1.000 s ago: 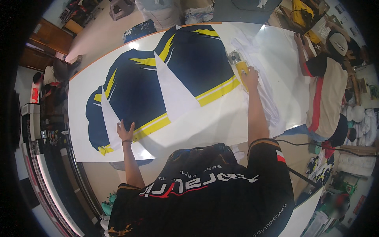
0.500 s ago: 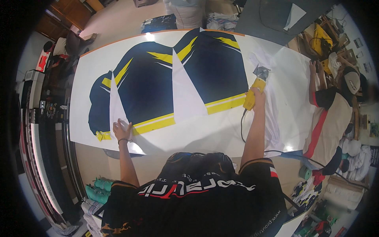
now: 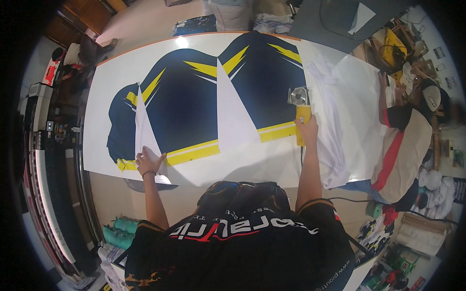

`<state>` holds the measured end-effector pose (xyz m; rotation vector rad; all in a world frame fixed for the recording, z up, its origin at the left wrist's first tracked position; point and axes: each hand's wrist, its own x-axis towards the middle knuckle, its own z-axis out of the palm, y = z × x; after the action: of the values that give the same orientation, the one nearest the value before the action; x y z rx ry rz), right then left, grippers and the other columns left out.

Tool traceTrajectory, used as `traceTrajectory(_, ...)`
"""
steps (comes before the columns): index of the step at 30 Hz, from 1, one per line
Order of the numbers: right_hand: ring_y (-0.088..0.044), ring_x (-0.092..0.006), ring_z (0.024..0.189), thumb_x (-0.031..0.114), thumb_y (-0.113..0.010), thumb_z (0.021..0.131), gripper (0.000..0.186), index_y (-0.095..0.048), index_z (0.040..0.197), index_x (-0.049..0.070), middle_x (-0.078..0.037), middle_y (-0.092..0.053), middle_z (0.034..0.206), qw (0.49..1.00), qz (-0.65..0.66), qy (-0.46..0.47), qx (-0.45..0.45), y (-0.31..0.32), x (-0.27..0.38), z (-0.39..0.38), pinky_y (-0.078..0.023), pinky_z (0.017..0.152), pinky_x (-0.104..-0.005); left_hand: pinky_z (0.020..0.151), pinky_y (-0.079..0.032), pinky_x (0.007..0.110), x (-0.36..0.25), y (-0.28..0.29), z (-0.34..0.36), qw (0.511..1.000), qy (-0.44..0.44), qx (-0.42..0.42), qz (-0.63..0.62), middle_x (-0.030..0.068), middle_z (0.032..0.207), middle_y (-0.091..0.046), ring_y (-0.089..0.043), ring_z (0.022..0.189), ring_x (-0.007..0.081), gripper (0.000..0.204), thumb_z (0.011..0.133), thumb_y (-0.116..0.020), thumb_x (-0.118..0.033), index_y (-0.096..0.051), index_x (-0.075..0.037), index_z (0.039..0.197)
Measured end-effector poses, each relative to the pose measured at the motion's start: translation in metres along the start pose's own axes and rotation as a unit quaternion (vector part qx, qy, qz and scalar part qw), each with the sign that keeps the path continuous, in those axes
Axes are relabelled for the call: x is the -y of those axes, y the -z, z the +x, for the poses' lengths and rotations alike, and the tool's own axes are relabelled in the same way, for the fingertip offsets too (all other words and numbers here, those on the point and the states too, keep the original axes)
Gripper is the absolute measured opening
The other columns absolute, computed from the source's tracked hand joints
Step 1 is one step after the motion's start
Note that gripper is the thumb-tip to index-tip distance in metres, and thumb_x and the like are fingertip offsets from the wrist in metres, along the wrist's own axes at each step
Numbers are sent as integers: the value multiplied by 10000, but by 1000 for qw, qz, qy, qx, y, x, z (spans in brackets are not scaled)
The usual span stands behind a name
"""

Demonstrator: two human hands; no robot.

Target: The person uses a yellow electric rotary cutter to trim a large piece of dark blue fabric with yellow and white graphics on a white worktable. They repeatedly reposition the fabric, cut along the edges, and remove excess material throughout the clip.

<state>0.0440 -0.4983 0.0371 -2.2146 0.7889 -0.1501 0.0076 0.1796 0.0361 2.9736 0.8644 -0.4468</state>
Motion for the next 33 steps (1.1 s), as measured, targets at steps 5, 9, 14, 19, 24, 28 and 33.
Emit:
traceTrajectory(5,-766,-297,870,253,-874,810,480,-618,1101,-29,-193,-765,1016,1000,-19,0,-21,10,-3,-21,-598,790,-403,1138,-425,615,4,7,-8,1000,-6,25,14,212,1617,-343,-378,1474,475,1331,649,-752,-915,-294,-225,1691)
traceTrajectory(9,-752,-275,774,180,-881,806,458,-596,1103,-21,-181,-744,947,994,96,-29,31,29,-11,-38,-605,698,-390,1170,-385,632,3,-3,-10,999,19,37,-6,273,1656,-294,-351,1504,504,1328,666,-744,-916,-290,-203,1690)
traceTrajectory(14,-690,-214,693,60,-903,754,590,-529,1205,-10,-101,-689,914,956,203,-149,151,46,0,-116,-599,626,-360,1263,-252,608,-17,-56,-32,981,-129,-99,-106,300,1674,-261,-231,1573,480,1144,814,-734,-800,-366,-119,1656)
traceTrajectory(19,-699,-228,966,116,-883,756,668,-509,1290,-28,-148,-679,1092,976,112,-97,162,35,-28,-207,-593,839,-382,1293,-166,613,-57,-75,-68,959,-208,-138,-136,270,1700,-245,-201,1589,462,1034,872,-716,-738,-426,-88,1621)
traceTrajectory(24,-700,-442,1068,263,-894,739,830,-430,1367,-16,-272,-667,1155,983,-75,-63,157,24,-4,-255,-562,922,-482,1307,-132,607,-50,-73,-69,958,-210,-157,-119,253,1709,-246,-178,1604,446,974,912,-673,-706,-425,-85,1620)
traceTrajectory(28,-692,-439,1102,231,-865,759,769,-484,1380,-14,-261,-687,1172,985,-94,-53,135,17,22,-265,-551,961,-482,1315,-126,589,-44,-73,-66,953,-219,-174,-115,251,1700,-274,-188,1602,433,928,943,-645,-673,-422,-81,1622)
traceTrajectory(33,-617,-445,1201,197,-807,779,661,-551,1356,3,-250,-658,1228,985,-94,-50,134,13,-2,-258,-510,1024,-503,1317,-156,562,-41,-77,-63,949,-219,-184,-133,229,1693,-307,-226,1589,422,888,959,-635,-645,-433,-85,1618)
